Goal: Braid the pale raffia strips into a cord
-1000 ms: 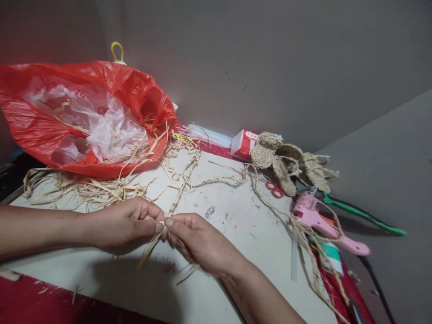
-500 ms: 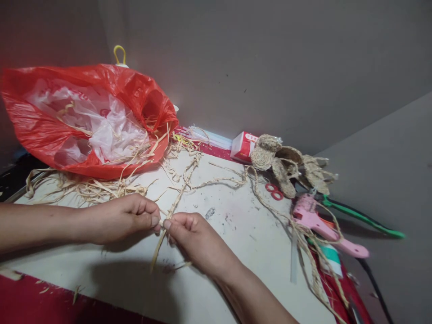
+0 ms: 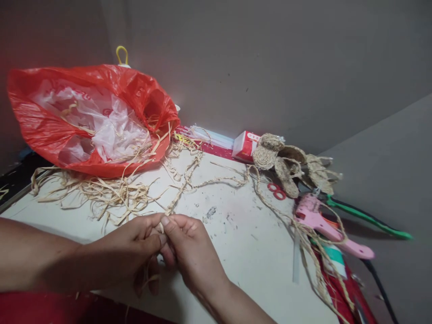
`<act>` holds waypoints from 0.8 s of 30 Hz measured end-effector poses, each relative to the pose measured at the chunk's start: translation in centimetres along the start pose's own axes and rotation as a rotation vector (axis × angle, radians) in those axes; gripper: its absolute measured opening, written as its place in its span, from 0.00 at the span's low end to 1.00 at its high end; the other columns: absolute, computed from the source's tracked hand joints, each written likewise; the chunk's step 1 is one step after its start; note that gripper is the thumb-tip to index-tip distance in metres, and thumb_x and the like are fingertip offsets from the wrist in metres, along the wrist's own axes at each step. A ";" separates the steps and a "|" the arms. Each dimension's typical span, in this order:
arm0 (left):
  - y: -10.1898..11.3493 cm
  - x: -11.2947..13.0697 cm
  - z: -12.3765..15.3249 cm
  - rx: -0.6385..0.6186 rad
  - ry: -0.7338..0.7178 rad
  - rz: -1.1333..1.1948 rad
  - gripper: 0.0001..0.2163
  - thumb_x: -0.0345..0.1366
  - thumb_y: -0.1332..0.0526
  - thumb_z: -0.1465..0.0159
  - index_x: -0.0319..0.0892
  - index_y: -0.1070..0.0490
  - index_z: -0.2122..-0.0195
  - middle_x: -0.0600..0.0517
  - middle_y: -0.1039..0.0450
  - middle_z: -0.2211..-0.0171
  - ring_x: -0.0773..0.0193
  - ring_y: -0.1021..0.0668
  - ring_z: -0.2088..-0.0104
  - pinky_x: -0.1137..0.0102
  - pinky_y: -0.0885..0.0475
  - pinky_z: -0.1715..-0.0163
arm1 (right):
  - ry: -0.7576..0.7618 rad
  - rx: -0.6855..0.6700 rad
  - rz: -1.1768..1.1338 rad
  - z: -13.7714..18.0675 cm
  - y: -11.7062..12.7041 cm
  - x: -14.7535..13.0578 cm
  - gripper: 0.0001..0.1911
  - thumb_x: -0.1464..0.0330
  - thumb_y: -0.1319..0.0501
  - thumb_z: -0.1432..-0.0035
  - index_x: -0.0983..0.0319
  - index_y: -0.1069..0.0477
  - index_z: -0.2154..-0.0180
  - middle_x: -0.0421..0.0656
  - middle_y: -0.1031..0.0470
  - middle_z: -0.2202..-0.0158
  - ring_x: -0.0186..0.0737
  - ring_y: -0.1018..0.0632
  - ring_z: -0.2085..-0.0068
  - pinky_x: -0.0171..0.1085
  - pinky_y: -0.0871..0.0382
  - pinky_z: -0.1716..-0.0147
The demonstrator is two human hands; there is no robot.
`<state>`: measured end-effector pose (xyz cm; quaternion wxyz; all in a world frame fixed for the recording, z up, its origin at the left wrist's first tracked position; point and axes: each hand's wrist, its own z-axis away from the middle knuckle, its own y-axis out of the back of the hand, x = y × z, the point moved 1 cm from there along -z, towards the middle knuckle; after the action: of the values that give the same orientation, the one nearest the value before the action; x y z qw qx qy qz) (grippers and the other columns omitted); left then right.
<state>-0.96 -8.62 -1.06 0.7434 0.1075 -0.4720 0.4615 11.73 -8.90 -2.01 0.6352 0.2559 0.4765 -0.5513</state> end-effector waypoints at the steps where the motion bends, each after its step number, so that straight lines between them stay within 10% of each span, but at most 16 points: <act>1: 0.1 0.0 0.0 0.014 -0.024 -0.007 0.15 0.49 0.49 0.38 0.40 0.37 0.65 0.51 0.31 0.74 0.71 0.31 0.85 0.78 0.39 0.89 | -0.007 -0.023 -0.034 0.0 0.0 0.0 0.22 0.51 0.43 0.43 0.62 0.35 0.78 0.34 0.41 0.88 0.28 0.39 0.86 0.30 0.43 0.84; 7: 0.6 -0.1 0.3 0.078 -0.098 -0.120 0.15 0.48 0.52 0.36 0.41 0.37 0.63 0.51 0.30 0.72 0.72 0.32 0.83 0.78 0.38 0.87 | -0.015 -0.137 -0.113 0.3 -0.1 -0.4 0.20 0.56 0.41 0.43 0.62 0.38 0.80 0.35 0.37 0.84 0.30 0.34 0.82 0.33 0.35 0.79; 12: 2.8 2.2 1.6 -0.090 0.113 -0.305 0.14 0.46 0.46 0.41 0.39 0.34 0.70 0.53 0.33 0.80 0.69 0.31 0.83 0.75 0.37 0.84 | -0.013 -0.038 -0.017 0.0 0.7 -0.5 0.17 0.59 0.39 0.44 0.63 0.37 0.77 0.31 0.44 0.86 0.25 0.45 0.84 0.28 0.53 0.85; 18: 5.6 6.0 2.4 0.483 -0.473 -0.627 0.13 0.37 0.39 0.47 0.40 0.27 0.61 0.52 0.29 0.72 0.66 0.28 0.71 0.76 0.37 0.74 | -0.073 -0.057 0.034 -0.2 1.1 -0.7 0.17 0.57 0.37 0.46 0.65 0.32 0.73 0.30 0.47 0.87 0.25 0.51 0.84 0.30 0.62 0.84; 24: 3.3 3.2 -0.7 0.003 -0.005 -0.294 0.09 0.35 0.48 0.45 0.38 0.31 0.67 0.55 0.35 0.82 0.68 0.33 0.82 0.74 0.40 0.80 | -0.052 -0.163 0.034 -0.4 1.3 -1.2 0.17 0.57 0.38 0.45 0.64 0.32 0.75 0.31 0.45 0.84 0.26 0.49 0.83 0.30 0.55 0.82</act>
<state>-2.74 -4.55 0.22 0.8016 0.1778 -0.4525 0.3479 12.91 -7.69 -1.34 0.6753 0.1970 0.4988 -0.5063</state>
